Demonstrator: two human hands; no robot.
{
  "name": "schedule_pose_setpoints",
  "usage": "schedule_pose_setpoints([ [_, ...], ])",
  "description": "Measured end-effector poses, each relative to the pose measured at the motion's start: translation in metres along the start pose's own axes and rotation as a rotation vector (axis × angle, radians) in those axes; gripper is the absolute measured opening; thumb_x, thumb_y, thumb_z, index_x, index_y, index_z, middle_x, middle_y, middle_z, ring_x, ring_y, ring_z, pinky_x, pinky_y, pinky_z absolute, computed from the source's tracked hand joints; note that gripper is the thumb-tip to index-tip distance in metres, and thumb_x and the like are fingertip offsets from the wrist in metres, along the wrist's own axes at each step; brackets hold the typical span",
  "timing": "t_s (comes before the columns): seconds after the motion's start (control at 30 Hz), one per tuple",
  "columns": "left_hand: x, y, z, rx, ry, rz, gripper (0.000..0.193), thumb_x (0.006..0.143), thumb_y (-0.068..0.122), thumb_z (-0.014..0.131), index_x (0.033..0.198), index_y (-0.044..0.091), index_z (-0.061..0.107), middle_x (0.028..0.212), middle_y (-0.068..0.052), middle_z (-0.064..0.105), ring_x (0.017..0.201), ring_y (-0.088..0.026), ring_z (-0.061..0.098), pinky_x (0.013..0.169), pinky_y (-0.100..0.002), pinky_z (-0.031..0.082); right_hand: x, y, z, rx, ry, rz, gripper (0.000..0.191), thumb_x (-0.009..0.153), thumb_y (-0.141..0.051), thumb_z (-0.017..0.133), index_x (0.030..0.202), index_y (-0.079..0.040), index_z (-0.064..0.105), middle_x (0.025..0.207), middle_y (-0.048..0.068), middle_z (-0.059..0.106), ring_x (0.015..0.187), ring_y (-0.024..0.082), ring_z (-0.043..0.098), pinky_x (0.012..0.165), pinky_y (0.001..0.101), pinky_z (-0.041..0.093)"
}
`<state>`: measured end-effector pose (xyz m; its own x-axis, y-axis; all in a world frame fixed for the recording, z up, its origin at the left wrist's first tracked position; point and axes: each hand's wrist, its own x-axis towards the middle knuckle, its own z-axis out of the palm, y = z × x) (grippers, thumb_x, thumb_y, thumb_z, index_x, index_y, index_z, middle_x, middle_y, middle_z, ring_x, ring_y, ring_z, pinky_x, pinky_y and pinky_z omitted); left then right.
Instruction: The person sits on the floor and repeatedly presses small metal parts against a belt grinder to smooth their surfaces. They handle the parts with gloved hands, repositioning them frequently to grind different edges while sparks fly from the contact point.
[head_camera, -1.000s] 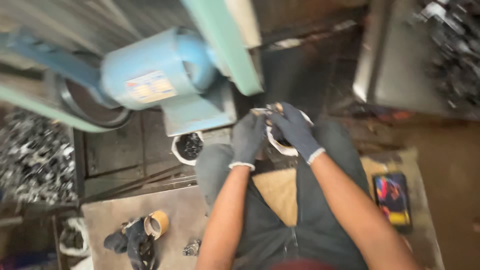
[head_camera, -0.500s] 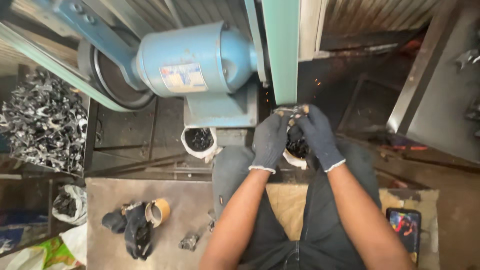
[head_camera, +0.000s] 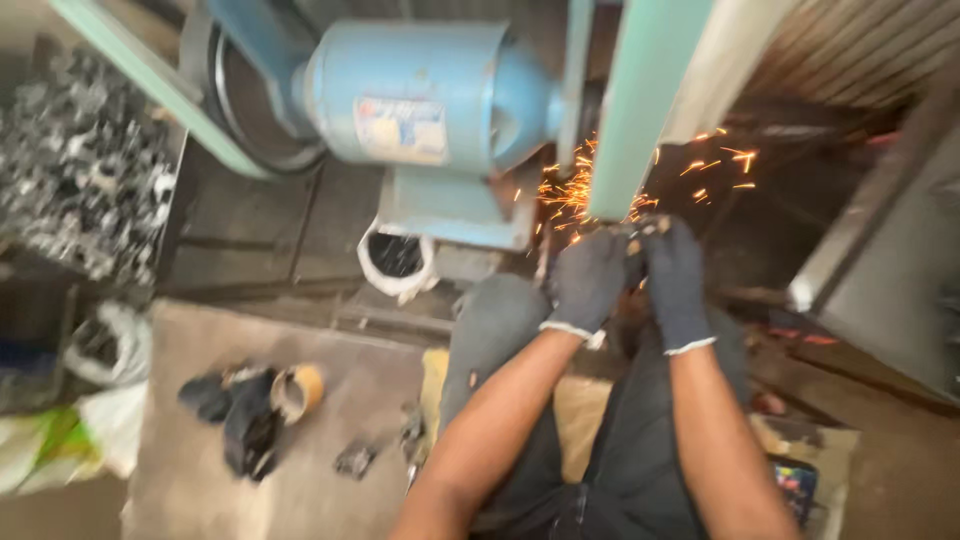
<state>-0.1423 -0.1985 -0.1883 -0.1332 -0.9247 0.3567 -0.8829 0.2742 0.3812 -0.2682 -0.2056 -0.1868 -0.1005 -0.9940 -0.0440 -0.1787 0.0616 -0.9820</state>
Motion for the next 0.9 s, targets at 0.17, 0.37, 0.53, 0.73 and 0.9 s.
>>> schedule_pose_setpoints([
  [0.17, -0.009, -0.003, -0.022, -0.497, -0.046, -0.200, 0.033, 0.101, 0.031, 0.055, 0.094, 0.004, 0.071, 0.091, -0.021, 0.070, 0.086, -0.041, 0.067, 0.076, -0.050, 0.051, -0.033, -0.011, -0.004, -0.141, 0.114, -0.202, 0.023, 0.103, -0.015, 0.063, 0.118, 0.002, 0.063, 0.104, 0.014, 0.068, 0.094, 0.021, 0.063, 0.083, 0.0350, 0.051],
  [0.37, -0.046, -0.007, -0.095, -0.484, -0.176, -0.282, 0.038, 0.097, 0.042, 0.059, 0.095, 0.006, 0.072, 0.091, -0.020, 0.072, 0.088, -0.039, 0.070, 0.077, -0.048, 0.052, -0.087, -0.045, -0.002, -0.356, -0.184, -0.310, 0.060, 0.090, -0.013, 0.070, 0.147, -0.003, 0.054, 0.124, 0.019, 0.068, 0.109, 0.032, 0.068, 0.092, 0.0382, 0.052],
  [0.53, -0.067, 0.011, -0.113, -0.674, -0.116, -0.357, 0.037, 0.096, 0.038, 0.059, 0.110, 0.006, 0.071, 0.101, -0.018, 0.074, 0.093, -0.034, 0.070, 0.079, -0.043, 0.053, -0.112, -0.058, -0.011, 0.036, -0.274, -0.379, 0.054, 0.100, -0.008, 0.065, 0.151, 0.001, 0.051, 0.148, 0.016, 0.058, 0.135, 0.027, 0.053, 0.111, 0.0379, 0.041],
  [0.73, -0.055, 0.007, -0.113, -1.089, -0.462, -0.403, 0.033, 0.102, 0.030, 0.058, 0.114, 0.003, 0.071, 0.096, -0.006, 0.074, 0.087, -0.011, 0.066, 0.077, -0.031, 0.054, -0.097, -0.059, -0.034, 0.123, -0.485, -0.052, 0.058, 0.090, -0.006, 0.067, 0.148, -0.002, 0.056, 0.118, 0.003, 0.066, 0.096, 0.010, 0.061, 0.084, 0.0276, 0.052],
  [0.9, -0.023, -0.025, -0.085, -1.139, -0.457, -0.394, 0.030, 0.105, 0.023, 0.054, 0.114, -0.001, 0.070, 0.101, -0.011, 0.072, 0.092, -0.019, 0.064, 0.081, -0.035, 0.052, -0.058, -0.054, -0.012, 0.334, -0.461, -0.026, 0.047, 0.092, -0.007, 0.067, 0.138, 0.000, 0.062, 0.111, 0.003, 0.070, 0.096, 0.010, 0.065, 0.084, 0.0249, 0.054],
])
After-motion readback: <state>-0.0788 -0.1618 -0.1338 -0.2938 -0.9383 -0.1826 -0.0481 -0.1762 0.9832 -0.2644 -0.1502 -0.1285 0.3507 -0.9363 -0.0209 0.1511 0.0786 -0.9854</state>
